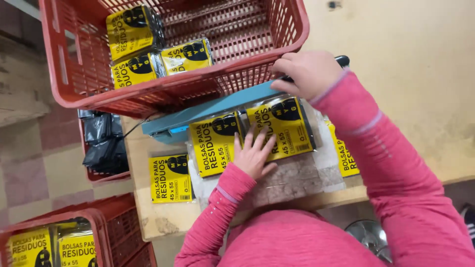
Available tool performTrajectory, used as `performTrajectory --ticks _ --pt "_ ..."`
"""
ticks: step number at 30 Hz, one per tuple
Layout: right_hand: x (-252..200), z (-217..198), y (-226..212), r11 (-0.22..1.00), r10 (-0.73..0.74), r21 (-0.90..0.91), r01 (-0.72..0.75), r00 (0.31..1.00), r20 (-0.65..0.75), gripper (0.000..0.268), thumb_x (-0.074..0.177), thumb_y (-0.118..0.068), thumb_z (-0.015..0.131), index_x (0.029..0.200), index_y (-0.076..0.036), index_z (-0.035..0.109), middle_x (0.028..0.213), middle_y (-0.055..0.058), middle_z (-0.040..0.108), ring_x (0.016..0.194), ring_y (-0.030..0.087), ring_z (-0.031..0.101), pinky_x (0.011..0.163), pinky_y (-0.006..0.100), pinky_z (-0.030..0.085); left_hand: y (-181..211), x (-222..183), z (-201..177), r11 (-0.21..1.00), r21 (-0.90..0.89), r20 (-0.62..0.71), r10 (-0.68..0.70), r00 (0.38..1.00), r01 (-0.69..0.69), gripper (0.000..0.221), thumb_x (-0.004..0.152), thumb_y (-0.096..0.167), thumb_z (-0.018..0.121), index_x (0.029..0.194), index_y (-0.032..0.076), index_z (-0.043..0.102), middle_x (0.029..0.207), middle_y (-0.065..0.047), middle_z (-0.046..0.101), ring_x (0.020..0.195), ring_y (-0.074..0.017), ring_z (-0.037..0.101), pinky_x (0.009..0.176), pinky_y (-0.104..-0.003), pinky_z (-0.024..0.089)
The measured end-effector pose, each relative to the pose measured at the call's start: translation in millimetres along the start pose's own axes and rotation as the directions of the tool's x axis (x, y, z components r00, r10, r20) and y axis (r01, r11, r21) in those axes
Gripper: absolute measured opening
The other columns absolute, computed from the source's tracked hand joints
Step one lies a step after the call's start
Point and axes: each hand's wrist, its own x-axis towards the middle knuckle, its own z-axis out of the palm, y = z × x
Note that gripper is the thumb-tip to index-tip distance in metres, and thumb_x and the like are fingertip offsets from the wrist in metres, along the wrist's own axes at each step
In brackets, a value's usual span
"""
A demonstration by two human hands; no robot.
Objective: The recorder uses a heat sealer to seal packets of plastic bags and organizes them into baskets.
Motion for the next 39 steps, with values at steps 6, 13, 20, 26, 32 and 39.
performTrajectory --ticks 6,13,20,26,32,39 --pt "-4 47 32 0.988 0.15 -0.014 -0.152 0.948 0.281 0.038 0.092 -0.051 0.065 0.103 -0.016 0.077 0.089 0.01 0.074 0.081 0.034 0.07 0.07 0.048 0.056 -5 -3 6 1.0 -0.028 -0.024 0.005 1.0 -0.006 0.085 0.076 0.054 0.078 0.148 0.02 0.048 0.158 -0.01 0.039 0.149 -0.0377 0.027 0.112 -0.074 0.026" --pt "-15 77 46 0.976 0.201 0.015 -0.216 0.929 0.31 0.04 0.092 -0.054 0.064 0.103 -0.018 0.079 0.093 0.01 0.076 0.081 0.034 0.071 0.076 0.047 0.056 -5 -5 1 0.999 -0.032 -0.015 0.017 1.0 -0.017 0.087 0.077 0.057 0.075 0.15 0.019 0.047 0.158 -0.01 0.04 0.146 -0.0385 0.033 0.112 -0.072 0.026" --pt "-31 115 63 0.982 0.122 0.119 -0.149 0.97 0.21 0.034 0.09 -0.047 0.067 0.099 -0.017 0.077 0.096 0.008 0.075 0.085 0.032 0.071 0.078 0.045 0.056 -4 -6 5 0.999 -0.03 0.0 0.016 1.0 -0.016 0.09 0.074 0.06 0.076 0.149 0.019 0.046 0.159 -0.009 0.039 0.146 -0.0382 0.032 0.112 -0.072 0.025" --pt "-29 114 56 0.948 0.236 0.153 -0.28 0.938 0.254 0.029 0.087 -0.045 0.068 0.1 -0.02 0.076 0.094 0.008 0.074 0.089 0.031 0.069 0.08 0.045 0.055 -3 -8 6 0.999 -0.032 -0.002 0.02 1.0 -0.02 0.095 0.073 0.064 0.075 0.152 0.018 0.045 0.159 -0.01 0.038 0.144 -0.0386 0.033 0.111 -0.07 0.025" --pt "-29 120 61 0.938 0.259 0.133 -0.319 0.904 0.34 0.03 0.086 -0.045 0.067 0.104 -0.023 0.075 0.096 0.007 0.074 0.09 0.032 0.068 0.082 0.046 0.054 2 -21 -3 0.995 -0.094 -0.018 0.034 0.999 -0.035 0.094 0.072 0.066 0.074 0.148 0.016 0.051 0.158 -0.012 0.04 0.148 -0.0397 0.031 0.114 -0.066 0.025" --pt "-32 124 63 0.952 0.216 0.152 -0.267 0.934 0.284 0.03 0.087 -0.044 0.068 0.105 -0.022 0.075 0.1 0.004 0.075 0.093 0.031 0.067 0.083 0.045 0.054 9 -51 -13 0.977 -0.208 0.029 0.061 0.998 -0.054 0.08 0.073 0.057 0.076 0.138 0.014 0.06 0.155 -0.011 0.046 0.146 -0.0405 0.032 0.113 -0.062 0.028"
